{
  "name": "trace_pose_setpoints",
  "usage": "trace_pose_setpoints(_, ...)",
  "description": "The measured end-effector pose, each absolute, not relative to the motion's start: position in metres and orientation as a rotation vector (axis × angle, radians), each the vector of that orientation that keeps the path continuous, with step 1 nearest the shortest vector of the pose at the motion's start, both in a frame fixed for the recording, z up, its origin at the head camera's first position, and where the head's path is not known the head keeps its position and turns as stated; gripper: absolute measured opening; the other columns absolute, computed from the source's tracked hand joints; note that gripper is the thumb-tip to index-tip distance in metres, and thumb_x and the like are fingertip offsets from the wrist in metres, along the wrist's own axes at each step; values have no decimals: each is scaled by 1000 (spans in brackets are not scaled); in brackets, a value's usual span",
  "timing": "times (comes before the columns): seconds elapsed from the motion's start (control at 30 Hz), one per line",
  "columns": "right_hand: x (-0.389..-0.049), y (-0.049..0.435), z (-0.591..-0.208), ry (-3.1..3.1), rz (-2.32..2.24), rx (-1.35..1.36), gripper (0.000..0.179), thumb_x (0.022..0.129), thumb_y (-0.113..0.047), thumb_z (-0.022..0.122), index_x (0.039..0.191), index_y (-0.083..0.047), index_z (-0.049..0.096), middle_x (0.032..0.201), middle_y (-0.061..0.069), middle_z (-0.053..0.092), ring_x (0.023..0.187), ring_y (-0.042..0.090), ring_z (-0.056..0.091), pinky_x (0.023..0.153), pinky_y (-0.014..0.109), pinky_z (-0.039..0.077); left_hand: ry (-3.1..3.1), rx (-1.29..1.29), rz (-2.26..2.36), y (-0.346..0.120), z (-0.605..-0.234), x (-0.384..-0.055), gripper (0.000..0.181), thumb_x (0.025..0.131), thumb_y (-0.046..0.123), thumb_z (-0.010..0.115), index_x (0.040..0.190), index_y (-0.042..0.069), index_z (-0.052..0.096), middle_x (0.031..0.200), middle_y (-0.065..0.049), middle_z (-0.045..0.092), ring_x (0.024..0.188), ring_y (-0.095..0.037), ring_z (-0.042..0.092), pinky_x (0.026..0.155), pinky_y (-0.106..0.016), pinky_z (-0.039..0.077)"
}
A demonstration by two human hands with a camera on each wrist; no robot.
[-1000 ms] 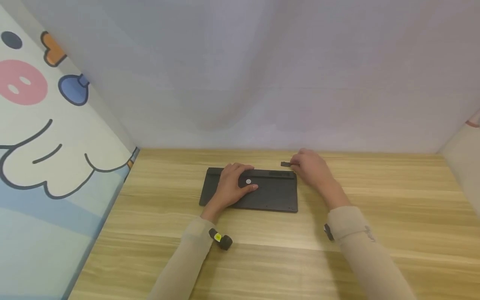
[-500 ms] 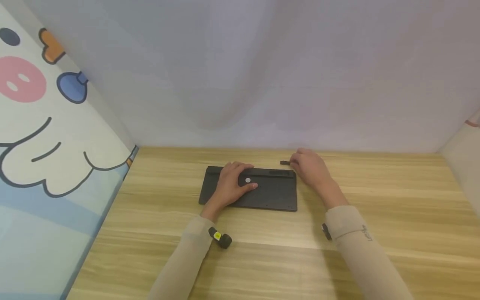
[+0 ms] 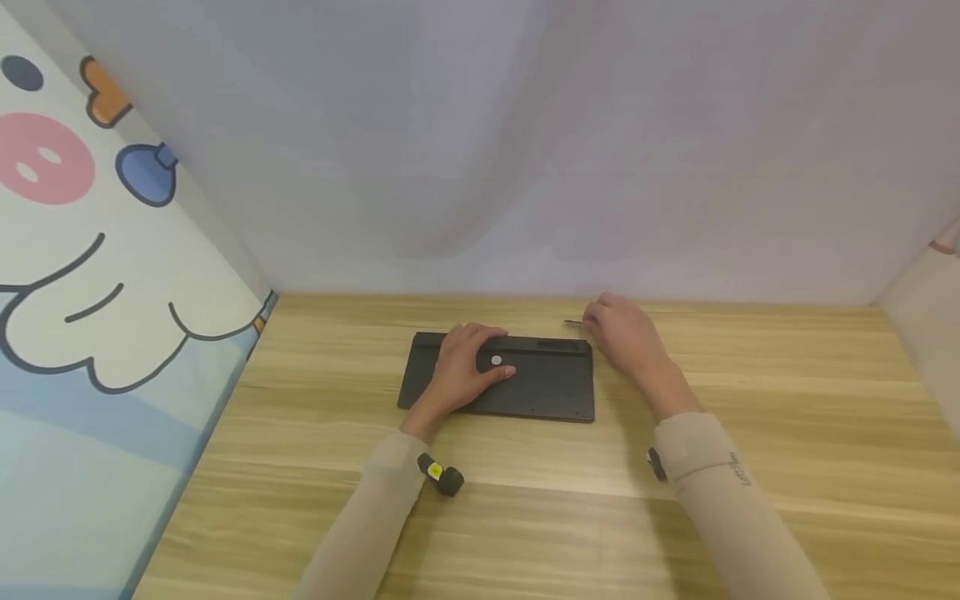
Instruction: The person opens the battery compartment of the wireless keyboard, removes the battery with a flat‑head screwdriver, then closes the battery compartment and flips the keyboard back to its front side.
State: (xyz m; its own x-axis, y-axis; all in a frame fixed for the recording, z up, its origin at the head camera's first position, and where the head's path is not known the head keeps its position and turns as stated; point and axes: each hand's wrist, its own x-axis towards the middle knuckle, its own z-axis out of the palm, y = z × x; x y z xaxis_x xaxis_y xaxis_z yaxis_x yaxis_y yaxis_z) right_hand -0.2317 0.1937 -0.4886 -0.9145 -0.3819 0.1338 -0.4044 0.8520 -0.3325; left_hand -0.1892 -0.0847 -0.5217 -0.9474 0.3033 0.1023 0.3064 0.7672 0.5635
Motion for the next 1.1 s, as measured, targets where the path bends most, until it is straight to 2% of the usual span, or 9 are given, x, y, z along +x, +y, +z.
trace_pose_setpoints(0.53, -224, 186, -479, -2834, 510, 695, 18, 103, -13, 60, 105, -1, 73, 101, 14, 69, 91, 32, 65, 80, 47, 57, -2885, -534, -944, -84, -522, -188, 58, 90, 37, 79, 141, 16, 59, 136, -10, 62, 136, -32, 53, 133, -52, 19)
trace_pose_setpoints(0.6, -222, 185, -479, -2818, 500, 704, 17, 103, -13, 61, 104, -2, 74, 100, 14, 70, 91, 32, 65, 80, 46, 57, -2903, -523, -969, -84, -522, -188, 59, 90, 38, 78, 142, 17, 59, 138, -9, 62, 138, -31, 52, 135, -50, 16)
trace_pose_setpoints(1.1, -208, 174, -473, -2758, 423, 746, 18, 103, -13, 61, 103, -1, 75, 98, 13, 71, 89, 32, 65, 82, 46, 57, -2913, -520, -952, -84, -523, -188, 59, 90, 40, 77, 142, 19, 59, 138, -8, 62, 139, -30, 52, 134, -50, 17)
